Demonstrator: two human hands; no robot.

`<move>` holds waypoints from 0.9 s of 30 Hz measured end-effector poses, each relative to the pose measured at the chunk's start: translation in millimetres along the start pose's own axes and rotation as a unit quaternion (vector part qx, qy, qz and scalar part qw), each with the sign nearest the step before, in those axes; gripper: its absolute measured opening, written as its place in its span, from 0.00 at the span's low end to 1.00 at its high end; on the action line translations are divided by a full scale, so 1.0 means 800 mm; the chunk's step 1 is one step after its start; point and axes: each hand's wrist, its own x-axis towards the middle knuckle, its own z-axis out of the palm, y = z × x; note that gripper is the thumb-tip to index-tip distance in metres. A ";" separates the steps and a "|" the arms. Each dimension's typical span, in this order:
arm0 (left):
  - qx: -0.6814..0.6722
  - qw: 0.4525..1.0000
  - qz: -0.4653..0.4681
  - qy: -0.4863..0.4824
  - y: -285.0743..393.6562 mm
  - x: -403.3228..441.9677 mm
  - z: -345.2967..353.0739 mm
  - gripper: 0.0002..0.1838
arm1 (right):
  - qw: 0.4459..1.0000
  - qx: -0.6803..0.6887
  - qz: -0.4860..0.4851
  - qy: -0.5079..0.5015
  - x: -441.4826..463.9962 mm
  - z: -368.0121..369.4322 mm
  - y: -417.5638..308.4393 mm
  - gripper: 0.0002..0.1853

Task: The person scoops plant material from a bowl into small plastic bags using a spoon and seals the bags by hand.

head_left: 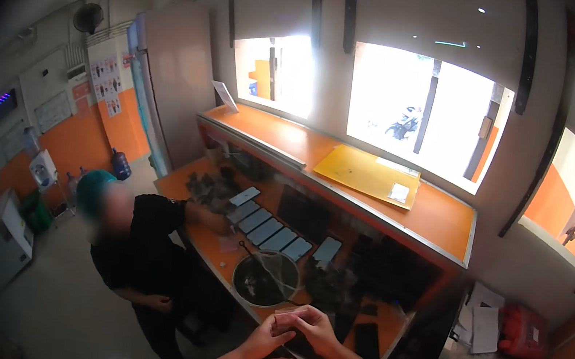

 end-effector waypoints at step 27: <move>0.093 0.988 -0.115 -0.036 -0.001 0.007 -0.016 0.18 | 0.998 -0.002 -0.011 0.065 0.006 0.001 0.001 0.04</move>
